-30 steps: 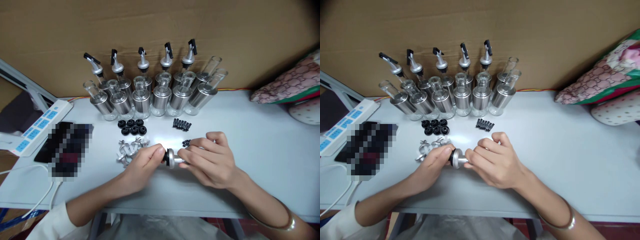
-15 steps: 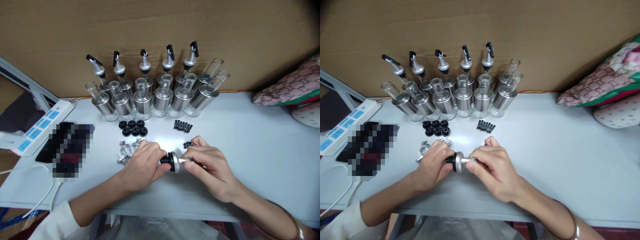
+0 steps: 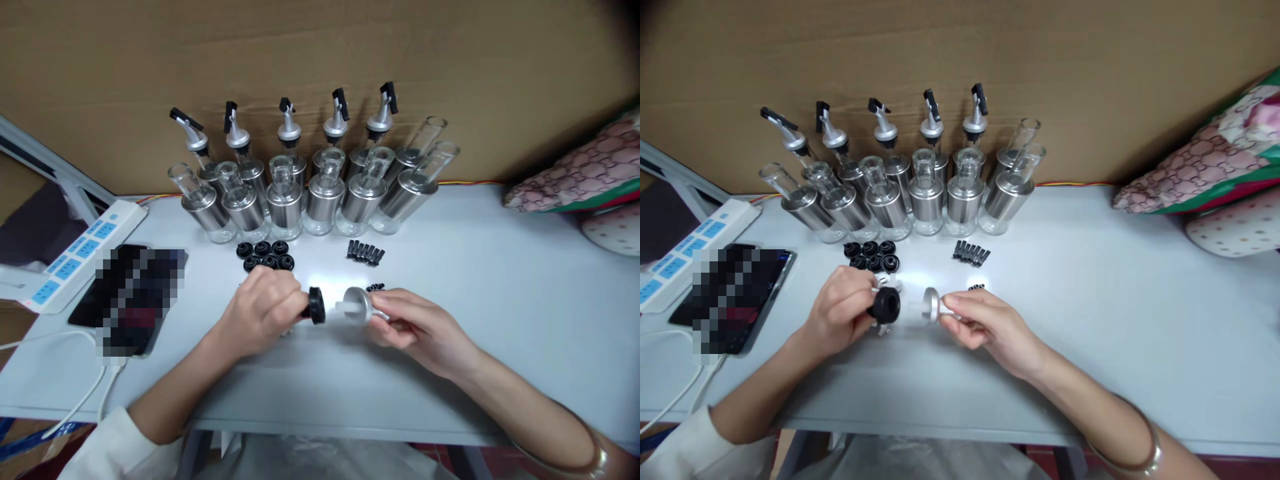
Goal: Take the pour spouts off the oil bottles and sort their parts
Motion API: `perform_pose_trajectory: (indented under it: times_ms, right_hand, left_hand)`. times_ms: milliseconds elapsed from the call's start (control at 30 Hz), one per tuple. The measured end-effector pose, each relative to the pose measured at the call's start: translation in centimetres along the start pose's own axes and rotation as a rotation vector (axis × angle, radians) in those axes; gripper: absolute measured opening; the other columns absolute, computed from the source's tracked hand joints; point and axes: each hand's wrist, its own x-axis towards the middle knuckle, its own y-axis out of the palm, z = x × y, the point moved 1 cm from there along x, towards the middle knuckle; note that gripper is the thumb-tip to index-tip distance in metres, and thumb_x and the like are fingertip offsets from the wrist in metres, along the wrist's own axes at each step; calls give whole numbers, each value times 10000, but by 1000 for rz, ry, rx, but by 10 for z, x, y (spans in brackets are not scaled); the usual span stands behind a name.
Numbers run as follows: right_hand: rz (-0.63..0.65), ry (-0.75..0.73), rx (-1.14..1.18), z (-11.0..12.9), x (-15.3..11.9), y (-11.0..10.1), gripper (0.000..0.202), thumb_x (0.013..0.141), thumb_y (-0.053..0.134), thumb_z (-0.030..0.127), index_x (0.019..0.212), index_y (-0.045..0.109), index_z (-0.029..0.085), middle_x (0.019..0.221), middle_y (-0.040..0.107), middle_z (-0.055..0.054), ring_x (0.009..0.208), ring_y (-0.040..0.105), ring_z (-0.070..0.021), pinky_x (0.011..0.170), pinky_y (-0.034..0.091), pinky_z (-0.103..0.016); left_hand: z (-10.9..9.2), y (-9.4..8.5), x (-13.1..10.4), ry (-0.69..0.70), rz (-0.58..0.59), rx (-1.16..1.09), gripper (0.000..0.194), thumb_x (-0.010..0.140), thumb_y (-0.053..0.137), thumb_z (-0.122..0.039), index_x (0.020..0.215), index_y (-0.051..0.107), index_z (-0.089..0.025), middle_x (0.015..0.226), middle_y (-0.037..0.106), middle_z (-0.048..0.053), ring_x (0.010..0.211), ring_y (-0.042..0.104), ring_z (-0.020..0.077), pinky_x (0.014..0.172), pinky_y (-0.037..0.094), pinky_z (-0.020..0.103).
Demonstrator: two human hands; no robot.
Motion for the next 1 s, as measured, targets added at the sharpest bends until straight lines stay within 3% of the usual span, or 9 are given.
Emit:
perform_pose_trajectory:
  times_ms: [167,267,333,400,500,567,833,1000]
  right_hand:
    - [-65,-131,-170,1,6,-2,345,904,493,451,735,580,163,514,400,44,449,304,-95,466,240,-265]
    - [-86,-138,-253,-4,7,-2,365,913,489,474,749,585,162,551,422,37,492,364,-105,521,298,-269]
    - [-89,-129,-308,-7,6,-1,397,922,479,507,753,583,163,555,425,38,510,377,-107,537,304,-268]
    - [-76,-107,-343,-8,5,0,429,929,461,540,766,584,163,557,425,41,518,378,-108,541,301,-264]
    - [-61,-46,-414,-8,4,4,438,935,445,555,769,575,171,579,424,41,549,386,-110,554,303,-256]
    - [-69,-24,-474,-8,3,6,409,946,440,529,760,548,182,602,424,41,575,389,-112,562,303,-252]
    - [-96,10,-685,-12,2,8,254,982,350,382,789,401,224,625,477,45,578,432,-125,582,339,-256]
    - [-84,94,-888,-16,5,8,225,976,325,370,949,482,211,612,512,36,560,468,-150,601,363,-281]
  left_hand:
    - [18,-17,-3,-130,4,106,86,936,481,-150,997,527,-190,938,679,55,839,648,157,721,492,280]
    - [38,-37,-11,-187,-104,249,252,828,600,-71,1040,548,-197,960,671,58,899,650,187,778,513,297]
    - [53,-47,-20,-259,1,252,246,800,586,-75,998,571,-221,958,655,46,855,643,193,768,518,318]
    - [66,-51,-30,-380,180,246,191,791,541,-111,944,589,-215,947,639,41,762,621,183,711,507,316]
    - [77,-47,-40,-578,484,205,220,791,456,-158,952,604,-177,971,619,67,721,597,187,683,493,322]
    - [79,-42,-42,-657,609,166,278,784,427,-175,989,612,-150,970,617,86,758,608,213,721,496,346]
    - [79,-35,-43,-770,742,152,411,777,375,-198,1096,621,-114,992,646,124,844,640,276,825,495,399]
    - [73,-36,-36,-806,775,225,443,813,391,-285,1153,615,-111,1063,637,127,843,647,284,843,495,418]
